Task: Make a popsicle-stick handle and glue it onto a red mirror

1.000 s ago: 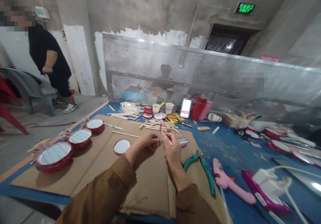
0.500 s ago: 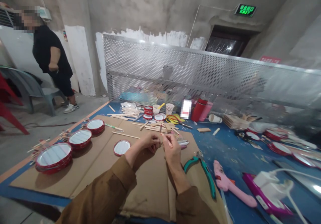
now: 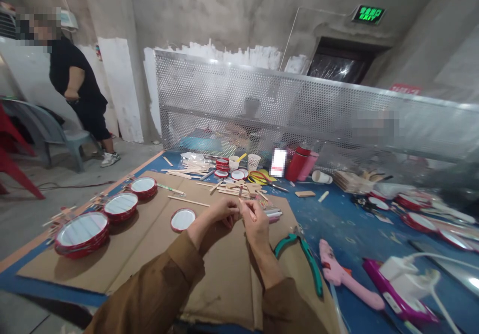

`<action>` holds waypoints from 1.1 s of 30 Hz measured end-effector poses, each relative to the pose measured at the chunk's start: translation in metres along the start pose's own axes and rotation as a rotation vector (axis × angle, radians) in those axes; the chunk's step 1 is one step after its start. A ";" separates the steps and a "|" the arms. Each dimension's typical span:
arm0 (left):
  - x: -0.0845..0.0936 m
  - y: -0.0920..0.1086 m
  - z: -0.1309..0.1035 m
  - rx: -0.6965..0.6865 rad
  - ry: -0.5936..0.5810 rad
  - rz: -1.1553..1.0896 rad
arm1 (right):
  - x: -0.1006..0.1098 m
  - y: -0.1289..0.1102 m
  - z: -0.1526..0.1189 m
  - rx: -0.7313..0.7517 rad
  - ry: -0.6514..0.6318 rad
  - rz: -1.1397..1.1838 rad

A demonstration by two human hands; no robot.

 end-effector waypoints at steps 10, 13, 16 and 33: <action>-0.001 0.001 -0.001 0.009 0.008 0.041 | 0.003 -0.002 0.000 -0.039 0.029 0.017; -0.001 -0.001 0.002 0.023 0.004 0.042 | 0.001 -0.004 0.000 -0.018 -0.008 0.025; -0.001 -0.001 0.002 0.014 0.020 0.064 | 0.001 -0.005 0.000 -0.025 -0.031 0.020; -0.002 -0.008 0.009 0.023 -0.024 0.056 | -0.001 -0.010 -0.002 -0.010 -0.039 0.025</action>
Point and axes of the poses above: each hand's wrist, its own z-axis towards the middle knuckle, its own x-axis out of the back of the hand, y = z × x, the point moved 4 cm from there along z, towards the middle knuckle, and after that the axes turned 7 degrees about x, right-handed, at the moved point
